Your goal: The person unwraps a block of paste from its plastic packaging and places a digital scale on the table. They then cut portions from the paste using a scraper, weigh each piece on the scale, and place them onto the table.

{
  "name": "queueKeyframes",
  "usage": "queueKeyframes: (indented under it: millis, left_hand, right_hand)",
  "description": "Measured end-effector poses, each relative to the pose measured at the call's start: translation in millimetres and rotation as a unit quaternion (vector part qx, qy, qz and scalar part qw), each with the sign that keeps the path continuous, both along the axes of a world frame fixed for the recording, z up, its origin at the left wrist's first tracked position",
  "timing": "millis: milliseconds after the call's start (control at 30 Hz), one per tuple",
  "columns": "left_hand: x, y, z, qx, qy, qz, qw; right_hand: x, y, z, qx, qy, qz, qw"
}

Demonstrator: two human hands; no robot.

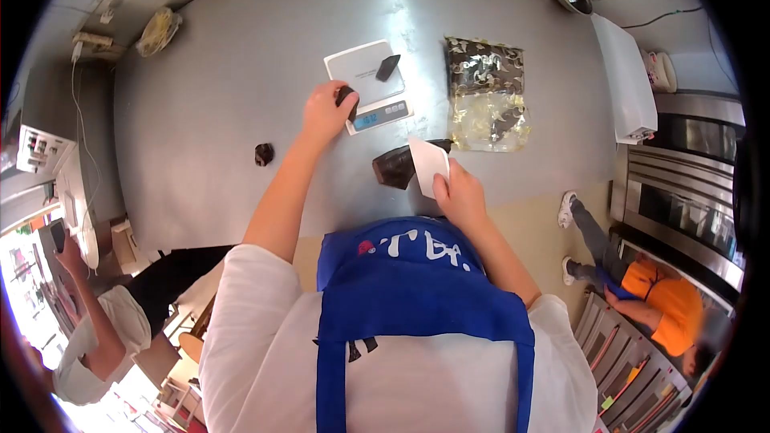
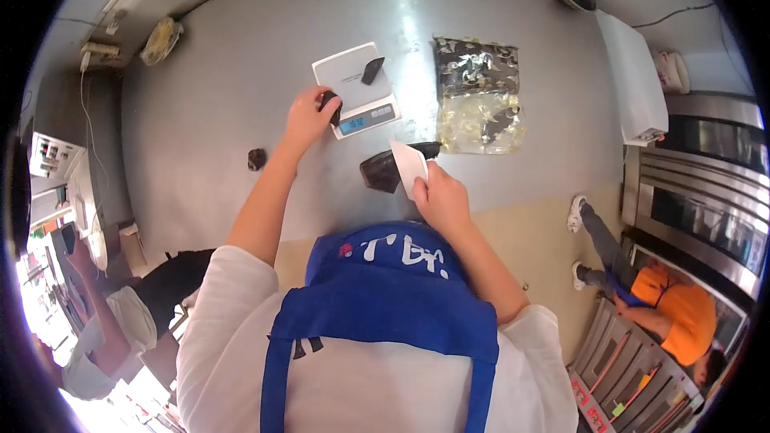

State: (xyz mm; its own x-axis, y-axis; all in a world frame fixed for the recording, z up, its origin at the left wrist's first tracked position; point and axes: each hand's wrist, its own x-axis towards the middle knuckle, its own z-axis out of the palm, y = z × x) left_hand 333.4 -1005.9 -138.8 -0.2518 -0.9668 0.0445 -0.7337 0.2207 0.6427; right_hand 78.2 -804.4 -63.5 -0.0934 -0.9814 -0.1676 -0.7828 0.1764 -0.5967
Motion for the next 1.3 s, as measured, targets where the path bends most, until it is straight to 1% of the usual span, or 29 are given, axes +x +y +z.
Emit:
queueKeyframes:
  millis: [33, 67, 100, 167, 200, 233, 300, 333, 367, 400, 433, 500, 533, 600, 633, 700, 767, 867, 933, 967, 1000, 1033, 1100, 1133, 1200, 1233, 1267, 1300]
  left_hand:
    - [8.0, 15.4, 4.9, 0.001, -0.002, 0.006, 1.000]
    - [15.9, 34.5, 9.8, 0.191, 0.137, 0.086, 0.968]
    - [23.0, 55.4, 14.3, 0.368, 0.271, 0.161, 0.875]
    - [30.1, 103.1, 5.6, 0.424, 0.388, 0.204, 0.793]
    - [30.7, 126.2, -10.2, 0.415, 0.442, 0.239, 0.759]
    - [30.4, 144.4, -18.6, 0.417, 0.441, 0.257, 0.752]
    - [32.3, 168.9, -32.4, 0.389, 0.419, 0.260, 0.778]
    - [33.9, 175.6, -38.0, 0.387, 0.421, 0.268, 0.775]
    - [35.4, 181.2, -43.2, 0.279, 0.284, 0.245, 0.884]
    - [34.5, 182.0, -39.4, 0.160, 0.133, 0.209, 0.956]
    - [34.0, 182.9, -34.9, 0.160, 0.134, 0.212, 0.955]
    - [33.3, 185.8, -19.0, 0.152, 0.033, 0.179, 0.971]
    - [32.9, 183.8, -9.2, 0.153, 0.033, 0.181, 0.971]
    - [33.4, 180.6, 4.8, 0.071, -0.092, 0.129, 0.985]
    - [34.8, 179.1, 2.2, 0.072, -0.092, 0.129, 0.985]
    - [36.9, 172.9, -8.5, 0.012, -0.123, 0.047, 0.991]
    - [37.1, 170.2, -20.6, 0.010, -0.111, 0.037, 0.993]
    - [41.7, 163.5, -33.6, -0.003, -0.077, 0.019, 0.997]
    - [44.9, 152.0, -32.6, -0.015, -0.054, 0.004, 0.998]
    - [47.1, 144.3, -31.9, 0.023, -0.015, 0.023, 0.999]
    - [46.2, 136.7, -30.6, 0.062, 0.025, 0.042, 0.997]
    - [41.0, 123.9, -14.1, 0.063, 0.026, 0.034, 0.997]
    - [34.8, 91.6, 16.8, 0.160, 0.106, 0.091, 0.977]
    - [29.7, 75.6, 19.2, 0.158, 0.105, 0.087, 0.978]
    - [10.1, 40.2, 24.3, 0.082, 0.083, 0.081, 0.990]
    - [-2.0, 27.5, 31.5, 0.080, 0.084, 0.072, 0.991]
    - [-14.8, 18.8, 37.8, -0.069, -0.089, 0.061, 0.992]
    - [-28.7, 11.3, 39.6, -0.215, -0.255, 0.048, 0.942]
  right_hand:
    - [5.1, -4.1, 3.2, -0.012, -0.002, 0.016, 1.000]
    - [10.2, -8.2, 4.8, -0.025, -0.003, 0.033, 0.999]
    - [15.7, -10.7, 5.3, -0.024, -0.004, 0.040, 0.999]
    - [28.1, -15.0, 3.5, -0.013, -0.024, 0.073, 0.997]
    - [35.2, -14.5, -0.6, -0.009, -0.026, 0.082, 0.996]
    - [42.2, -12.2, -6.4, -0.002, -0.027, 0.099, 0.995]
    - [55.5, -11.1, -11.6, 0.009, -0.029, 0.127, 0.991]
    - [61.4, -12.0, -12.6, 0.037, -0.017, 0.145, 0.989]
    - [67.0, -12.6, -13.0, 0.066, -0.004, 0.161, 0.985]
    - [72.2, -14.8, -13.0, 0.068, -0.004, 0.165, 0.984]
    - [77.8, -17.2, -12.2, 0.063, 0.002, 0.168, 0.984]
    - [88.3, -20.9, -14.4, 0.061, 0.007, 0.174, 0.983]
    - [93.4, -24.7, -17.9, 0.045, 0.011, 0.189, 0.981]
    - [102.3, -29.9, -25.3, 0.029, 0.016, 0.204, 0.978]
    - [106.2, -32.3, -29.8, 0.041, 0.023, 0.215, 0.976]
    - [111.9, -36.5, -38.0, 0.052, 0.030, 0.224, 0.973]
    - [114.2, -38.8, -46.1, 0.090, 0.032, 0.229, 0.969]
    - [120.3, -42.0, -51.0, 0.103, 0.025, 0.218, 0.970]
    - [112.8, -42.0, -53.3, 0.098, 0.008, 0.209, 0.973]
    - [108.4, -42.3, -54.0, 0.094, -0.008, 0.208, 0.974]
    - [98.3, -39.5, -50.7, 0.071, -0.051, 0.175, 0.981]
    - [86.6, -36.5, -40.2, 0.071, -0.050, 0.167, 0.982]
    - [63.6, -28.4, -19.9, 0.084, -0.066, 0.074, 0.991]
    - [51.5, -22.3, -18.0, 0.082, -0.068, 0.069, 0.992]
    - [26.9, -12.1, -15.3, 0.073, -0.067, 0.024, 0.995]
    - [18.1, -9.0, -15.1, 0.069, -0.066, 0.017, 0.995]
    - [10.3, -3.6, -15.3, 0.077, -0.055, 0.013, 0.995]
    - [4.5, 0.8, -14.7, 0.085, -0.044, 0.011, 0.995]
